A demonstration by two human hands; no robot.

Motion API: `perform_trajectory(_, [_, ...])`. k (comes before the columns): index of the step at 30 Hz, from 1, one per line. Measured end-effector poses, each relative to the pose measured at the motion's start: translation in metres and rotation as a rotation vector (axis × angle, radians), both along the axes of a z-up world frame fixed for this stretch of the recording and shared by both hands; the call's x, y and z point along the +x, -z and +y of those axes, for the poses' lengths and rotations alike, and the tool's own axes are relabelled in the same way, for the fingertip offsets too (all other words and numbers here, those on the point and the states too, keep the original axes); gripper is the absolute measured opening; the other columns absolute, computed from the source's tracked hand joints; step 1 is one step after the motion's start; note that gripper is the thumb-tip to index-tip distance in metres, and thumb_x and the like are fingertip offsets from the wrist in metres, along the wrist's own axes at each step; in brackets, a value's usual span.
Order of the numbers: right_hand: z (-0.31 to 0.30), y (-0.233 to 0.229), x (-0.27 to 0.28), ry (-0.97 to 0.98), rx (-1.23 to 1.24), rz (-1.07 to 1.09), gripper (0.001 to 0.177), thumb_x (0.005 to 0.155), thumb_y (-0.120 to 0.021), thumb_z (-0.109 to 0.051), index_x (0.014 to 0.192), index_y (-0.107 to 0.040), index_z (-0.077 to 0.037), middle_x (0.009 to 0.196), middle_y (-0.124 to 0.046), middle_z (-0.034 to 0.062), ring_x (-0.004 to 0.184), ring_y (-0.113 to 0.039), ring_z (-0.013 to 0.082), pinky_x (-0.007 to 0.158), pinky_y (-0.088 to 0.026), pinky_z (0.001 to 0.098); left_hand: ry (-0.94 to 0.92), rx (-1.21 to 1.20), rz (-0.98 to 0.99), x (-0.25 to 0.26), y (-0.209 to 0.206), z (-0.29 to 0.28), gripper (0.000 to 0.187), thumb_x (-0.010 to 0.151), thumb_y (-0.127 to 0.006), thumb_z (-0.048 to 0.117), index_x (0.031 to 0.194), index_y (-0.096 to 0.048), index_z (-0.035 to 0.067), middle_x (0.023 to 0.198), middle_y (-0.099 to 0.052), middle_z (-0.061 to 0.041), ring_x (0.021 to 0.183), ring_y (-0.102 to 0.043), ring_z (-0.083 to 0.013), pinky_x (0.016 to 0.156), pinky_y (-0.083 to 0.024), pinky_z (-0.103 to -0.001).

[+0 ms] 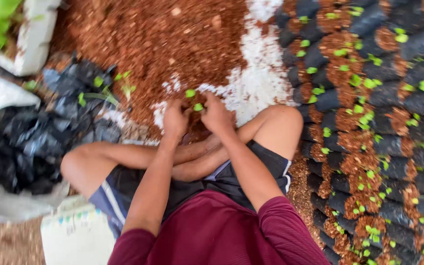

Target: Transplanting seedlings into nursery bags with coco peat

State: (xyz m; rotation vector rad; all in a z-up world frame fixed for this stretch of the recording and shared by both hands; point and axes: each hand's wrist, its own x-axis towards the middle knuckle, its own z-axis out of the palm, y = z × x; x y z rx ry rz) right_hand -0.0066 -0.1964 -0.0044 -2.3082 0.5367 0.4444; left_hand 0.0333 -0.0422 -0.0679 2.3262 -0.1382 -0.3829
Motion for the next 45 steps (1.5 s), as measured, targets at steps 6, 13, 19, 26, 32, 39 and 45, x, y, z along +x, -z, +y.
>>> perform_trajectory(6, [0.001,0.069,0.012,0.077,0.071,0.125,0.051,0.096,-0.059,-0.032,0.138,-0.044,-0.008,0.132,-0.067,0.0206,0.129,-0.061,0.0433,0.107,-0.038,0.0664,0.173,-0.253,-0.105,-0.022,-0.052,-0.003,0.079,0.081,-0.082,0.007,0.145,-0.04,-0.013,0.129,-0.048,-0.046,0.128,-0.045,-0.0647,0.115,-0.036,-0.066])
perform_trajectory(13, [-0.011,-0.026,-0.017,0.236,0.151,-0.024,0.074,0.085,-0.068,-0.031,0.147,-0.044,0.001,0.125,-0.071,0.0257,0.125,-0.066,0.0424,0.108,-0.049,0.0593,0.285,-0.352,0.005,-0.012,0.019,-0.015,0.084,0.076,-0.082,-0.014,0.145,-0.035,0.0,0.134,-0.05,-0.028,0.129,-0.054,-0.0428,0.113,-0.042,-0.05])
perform_trajectory(19, [-0.064,-0.065,-0.061,0.47,0.363,-0.692,0.065,0.091,-0.07,-0.02,0.149,-0.042,-0.008,0.12,-0.067,0.0299,0.111,-0.073,0.048,0.099,-0.059,0.0597,0.243,0.051,-0.612,-0.017,0.043,-0.025,0.103,0.067,-0.103,0.017,0.145,-0.041,-0.008,0.127,-0.044,-0.038,0.117,-0.052,-0.0617,0.104,-0.047,-0.066])
perform_trajectory(26, [-0.176,-0.019,-0.175,0.92,0.183,-0.812,0.051,0.09,-0.074,-0.016,0.136,-0.052,-0.011,0.123,-0.065,0.0104,0.108,-0.068,0.0225,0.091,-0.059,0.0343,0.125,0.343,-0.301,0.001,-0.014,-0.028,0.095,0.082,-0.101,0.022,0.146,-0.039,-0.009,0.13,-0.051,-0.028,0.119,-0.057,-0.0494,0.104,-0.047,-0.063])
perform_trajectory(32, [-0.152,0.045,-0.275,0.958,0.228,-0.702,0.032,0.094,-0.073,-0.019,0.12,-0.06,-0.006,0.105,-0.066,0.0086,0.088,-0.066,0.018,0.077,-0.059,0.0287,0.393,0.15,-0.595,-0.004,-0.118,-0.048,0.086,0.086,-0.104,-0.003,0.143,-0.041,-0.017,0.127,-0.048,-0.035,0.119,-0.055,-0.0564,0.107,-0.043,-0.07])
perform_trajectory(39, [-0.114,-0.059,-0.313,0.873,0.798,-0.808,0.09,0.088,-0.075,-0.043,0.157,-0.023,-0.02,0.163,-0.025,0.0192,0.144,-0.041,0.037,0.108,-0.051,0.0543,0.832,-0.205,-0.575,-0.086,-0.208,-0.157,0.086,0.072,-0.098,0.003,0.124,-0.034,-0.018,0.119,-0.052,-0.038,0.115,-0.058,-0.0521,0.105,-0.045,-0.057])
perform_trajectory(45, [-0.103,-0.065,-0.36,1.049,0.88,-1.066,0.091,0.093,-0.074,-0.033,0.161,-0.015,-0.023,0.161,-0.022,0.0225,0.143,-0.047,0.0378,0.103,-0.053,0.0558,1.305,-0.211,-0.382,-0.22,-0.197,-0.244,0.087,0.068,-0.091,0.018,0.141,-0.049,-0.005,0.135,-0.054,-0.027,0.122,-0.055,-0.045,0.102,-0.048,-0.049])
